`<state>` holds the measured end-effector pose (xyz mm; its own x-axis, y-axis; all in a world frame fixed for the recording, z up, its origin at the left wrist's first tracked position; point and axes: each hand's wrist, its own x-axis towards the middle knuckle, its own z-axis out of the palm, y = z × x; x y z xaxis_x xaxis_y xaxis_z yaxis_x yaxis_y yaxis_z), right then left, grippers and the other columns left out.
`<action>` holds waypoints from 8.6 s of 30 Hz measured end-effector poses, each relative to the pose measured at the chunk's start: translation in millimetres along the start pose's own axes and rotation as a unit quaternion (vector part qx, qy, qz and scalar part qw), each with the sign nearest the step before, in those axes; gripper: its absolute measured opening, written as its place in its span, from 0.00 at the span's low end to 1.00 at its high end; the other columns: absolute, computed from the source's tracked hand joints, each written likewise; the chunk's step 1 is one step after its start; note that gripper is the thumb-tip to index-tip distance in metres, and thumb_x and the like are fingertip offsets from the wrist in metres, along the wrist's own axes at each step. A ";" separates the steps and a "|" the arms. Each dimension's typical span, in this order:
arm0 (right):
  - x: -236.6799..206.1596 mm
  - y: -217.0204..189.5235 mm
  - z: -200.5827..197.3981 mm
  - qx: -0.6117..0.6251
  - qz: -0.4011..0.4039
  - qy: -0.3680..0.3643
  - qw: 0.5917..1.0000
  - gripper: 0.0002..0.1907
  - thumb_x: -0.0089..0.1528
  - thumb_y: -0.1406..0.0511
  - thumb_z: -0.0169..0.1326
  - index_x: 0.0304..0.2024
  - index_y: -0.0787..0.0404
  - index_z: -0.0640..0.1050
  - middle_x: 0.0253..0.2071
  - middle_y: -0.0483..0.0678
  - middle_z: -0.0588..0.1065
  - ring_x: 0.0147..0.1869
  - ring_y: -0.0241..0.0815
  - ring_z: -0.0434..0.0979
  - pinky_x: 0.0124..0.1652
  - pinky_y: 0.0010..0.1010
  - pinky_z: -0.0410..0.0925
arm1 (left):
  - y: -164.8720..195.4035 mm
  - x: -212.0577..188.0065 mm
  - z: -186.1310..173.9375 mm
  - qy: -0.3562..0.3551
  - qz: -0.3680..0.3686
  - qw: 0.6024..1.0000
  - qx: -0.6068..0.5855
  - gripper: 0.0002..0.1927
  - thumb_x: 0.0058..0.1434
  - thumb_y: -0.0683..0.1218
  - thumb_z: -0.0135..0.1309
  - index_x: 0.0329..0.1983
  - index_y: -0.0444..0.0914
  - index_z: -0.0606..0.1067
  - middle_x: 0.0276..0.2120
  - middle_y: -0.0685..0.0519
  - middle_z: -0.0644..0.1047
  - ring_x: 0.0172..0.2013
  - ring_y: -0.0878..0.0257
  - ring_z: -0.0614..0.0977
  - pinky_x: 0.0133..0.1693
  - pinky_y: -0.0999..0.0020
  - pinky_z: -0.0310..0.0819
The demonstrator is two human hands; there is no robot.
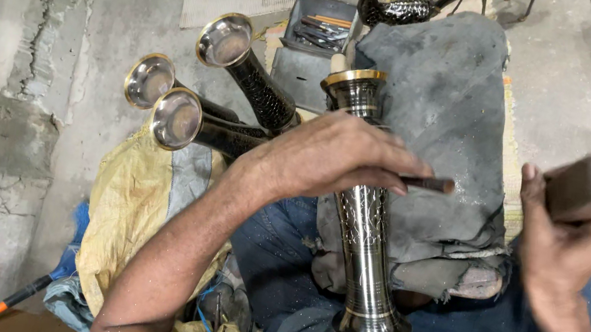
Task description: The person uses a chisel and hammer to engrave a decorative pattern on a metal vase. They hold the vase steady with one hand while striking the chisel with the other, rotating the vase to work on different sections.
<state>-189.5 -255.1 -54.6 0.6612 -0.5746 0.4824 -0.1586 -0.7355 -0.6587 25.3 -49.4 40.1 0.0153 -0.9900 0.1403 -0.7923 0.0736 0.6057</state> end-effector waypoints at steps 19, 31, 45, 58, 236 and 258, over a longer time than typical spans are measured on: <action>83.5 -86.3 -32.5 -0.139 -0.017 -0.169 0.976 0.15 0.63 0.66 0.67 0.40 0.69 0.75 0.27 0.56 0.76 0.28 0.48 0.79 0.28 0.38 0.69 | 10.3 -36.9 35.7 0.277 -0.159 0.945 -0.066 0.20 0.62 0.46 0.64 0.56 0.38 0.79 0.48 0.48 0.84 0.45 0.59 0.88 0.47 0.65 0.85; 122.6 -113.0 -29.2 -0.214 -0.262 -0.194 0.921 0.14 0.58 0.65 0.66 0.43 0.63 0.78 0.30 0.52 0.76 0.33 0.48 0.79 0.36 0.38 0.71 | 19.1 -37.6 57.1 0.390 -0.191 0.892 -0.126 0.20 0.64 0.44 0.64 0.58 0.34 0.78 0.45 0.48 0.86 0.41 0.64 0.87 0.44 0.68 0.84; 134.5 -119.5 -20.7 -0.351 -0.342 -0.191 0.850 0.14 0.58 0.59 0.64 0.41 0.54 0.76 0.29 0.43 0.77 0.35 0.42 0.82 0.41 0.40 0.73 | 30.6 -32.4 71.9 0.456 -0.230 0.856 -0.086 0.20 0.64 0.45 0.64 0.55 0.31 0.78 0.40 0.47 0.85 0.37 0.62 0.88 0.41 0.66 0.82; 145.9 -158.8 -19.7 -0.485 -0.439 -0.154 0.740 0.06 0.63 0.57 0.59 0.41 0.46 0.77 0.35 0.33 0.79 0.41 0.30 0.82 0.44 0.31 0.72 | 31.6 -27.0 106.5 0.594 -0.230 0.756 -0.149 0.12 0.66 0.40 0.64 0.46 0.30 0.75 0.28 0.53 0.80 0.30 0.71 0.79 0.34 0.76 0.75; 145.3 -113.8 -24.3 -0.323 -0.320 -0.189 0.870 0.13 0.61 0.62 0.65 0.44 0.58 0.77 0.33 0.48 0.78 0.35 0.45 0.80 0.37 0.37 0.71 | 30.7 -20.9 71.3 0.482 -0.236 0.837 -0.104 0.17 0.65 0.44 0.65 0.55 0.35 0.77 0.37 0.50 0.86 0.37 0.66 0.87 0.41 0.71 0.83; 74.9 -50.8 -19.4 -0.082 -0.059 -0.151 0.983 0.19 0.58 0.66 0.67 0.51 0.64 0.79 0.37 0.57 0.80 0.37 0.50 0.83 0.35 0.37 0.73 | -12.0 -23.9 29.1 0.272 -0.101 0.955 -0.064 0.17 0.67 0.50 0.61 0.57 0.42 0.78 0.54 0.47 0.82 0.50 0.57 0.87 0.49 0.60 0.88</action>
<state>-146.1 -267.7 26.2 0.8660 -0.3672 0.3395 -0.1673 -0.8525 -0.4953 16.6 -30.2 6.7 0.5025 -0.7787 0.3756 -0.6596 -0.0645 0.7489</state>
